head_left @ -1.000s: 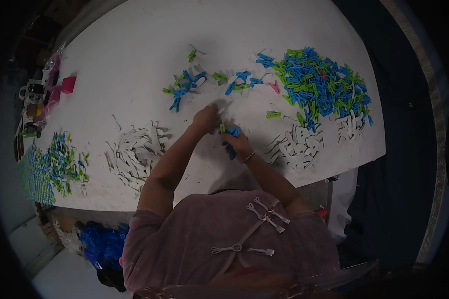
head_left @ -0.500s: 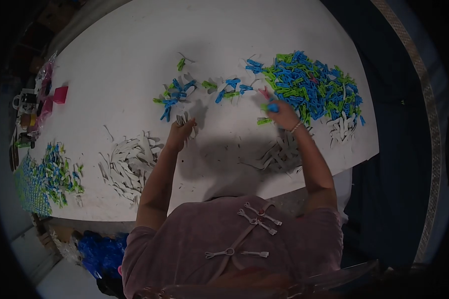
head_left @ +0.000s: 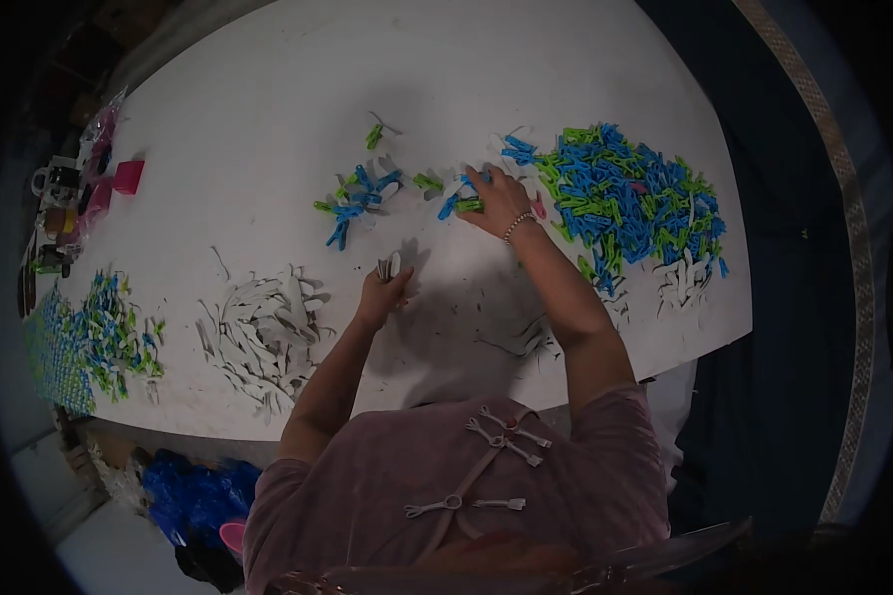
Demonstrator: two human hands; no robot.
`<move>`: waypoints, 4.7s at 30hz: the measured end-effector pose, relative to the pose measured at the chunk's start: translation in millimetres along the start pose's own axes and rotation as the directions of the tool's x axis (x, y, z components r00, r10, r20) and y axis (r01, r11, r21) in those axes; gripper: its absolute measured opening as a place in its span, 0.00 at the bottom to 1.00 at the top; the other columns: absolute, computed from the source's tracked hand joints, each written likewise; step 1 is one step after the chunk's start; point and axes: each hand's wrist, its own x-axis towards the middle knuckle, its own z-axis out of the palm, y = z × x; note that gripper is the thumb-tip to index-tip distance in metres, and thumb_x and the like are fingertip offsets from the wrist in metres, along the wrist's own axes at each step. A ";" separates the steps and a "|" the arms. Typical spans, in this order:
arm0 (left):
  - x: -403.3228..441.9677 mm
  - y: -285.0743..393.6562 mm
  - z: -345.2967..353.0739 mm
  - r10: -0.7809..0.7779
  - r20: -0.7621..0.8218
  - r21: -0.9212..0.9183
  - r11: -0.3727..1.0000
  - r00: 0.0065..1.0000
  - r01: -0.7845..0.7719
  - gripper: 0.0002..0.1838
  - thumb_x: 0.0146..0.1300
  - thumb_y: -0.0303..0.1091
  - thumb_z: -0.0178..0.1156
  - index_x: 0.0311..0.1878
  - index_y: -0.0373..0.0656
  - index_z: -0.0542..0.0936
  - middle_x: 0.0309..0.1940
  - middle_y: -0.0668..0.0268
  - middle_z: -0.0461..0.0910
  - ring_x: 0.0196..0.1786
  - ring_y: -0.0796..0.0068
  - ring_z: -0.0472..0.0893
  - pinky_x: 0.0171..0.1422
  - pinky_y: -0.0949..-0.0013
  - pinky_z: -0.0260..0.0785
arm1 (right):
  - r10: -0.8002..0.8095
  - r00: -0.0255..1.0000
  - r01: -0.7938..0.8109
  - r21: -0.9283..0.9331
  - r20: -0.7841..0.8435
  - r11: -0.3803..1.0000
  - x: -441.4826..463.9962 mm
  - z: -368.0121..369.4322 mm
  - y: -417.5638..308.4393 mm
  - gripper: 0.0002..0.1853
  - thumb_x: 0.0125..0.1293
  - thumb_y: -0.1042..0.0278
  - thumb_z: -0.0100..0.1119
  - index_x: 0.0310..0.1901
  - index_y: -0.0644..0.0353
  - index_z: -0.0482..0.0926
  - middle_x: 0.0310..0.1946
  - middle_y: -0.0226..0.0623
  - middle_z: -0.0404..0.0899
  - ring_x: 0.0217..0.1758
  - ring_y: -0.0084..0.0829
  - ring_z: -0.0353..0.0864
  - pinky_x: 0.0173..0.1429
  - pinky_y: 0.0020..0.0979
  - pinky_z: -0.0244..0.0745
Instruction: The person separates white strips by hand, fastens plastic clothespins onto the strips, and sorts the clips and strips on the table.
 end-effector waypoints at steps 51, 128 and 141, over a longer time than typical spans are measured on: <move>-121.8 19.4 20.5 0.216 -0.009 -0.454 0.869 0.976 -0.197 0.10 0.64 0.39 0.54 0.31 0.45 0.71 0.18 0.74 0.67 0.20 0.84 0.65 0.24 0.77 0.58 | 0.288 0.723 -0.383 0.711 0.628 -0.589 -126.3 -16.8 -116.4 0.07 0.56 0.70 0.56 0.29 0.57 0.66 0.21 0.33 0.70 0.21 0.29 0.71 0.25 0.29 0.70; 36.5 36.6 -6.3 0.059 -0.186 -0.653 0.738 0.981 -0.169 0.07 0.62 0.33 0.54 0.33 0.41 0.69 0.24 0.64 0.74 0.30 0.74 0.74 0.41 0.70 0.70 | -0.085 0.855 -0.141 0.388 0.512 0.911 -44.9 -16.2 -7.2 0.15 0.55 0.57 0.59 0.33 0.62 0.74 0.28 0.46 0.75 0.35 0.48 0.75 0.40 0.39 0.70; 31.9 -13.2 -6.6 0.541 -0.212 0.513 0.770 0.814 -0.378 0.12 0.54 0.31 0.63 0.37 0.41 0.70 0.30 0.67 0.75 0.32 0.73 0.76 0.37 0.71 0.67 | 0.164 0.976 -0.113 -0.310 0.141 0.944 58.6 12.8 86.8 0.16 0.51 0.65 0.60 0.44 0.51 0.78 0.45 0.40 0.74 0.51 0.40 0.70 0.62 0.44 0.57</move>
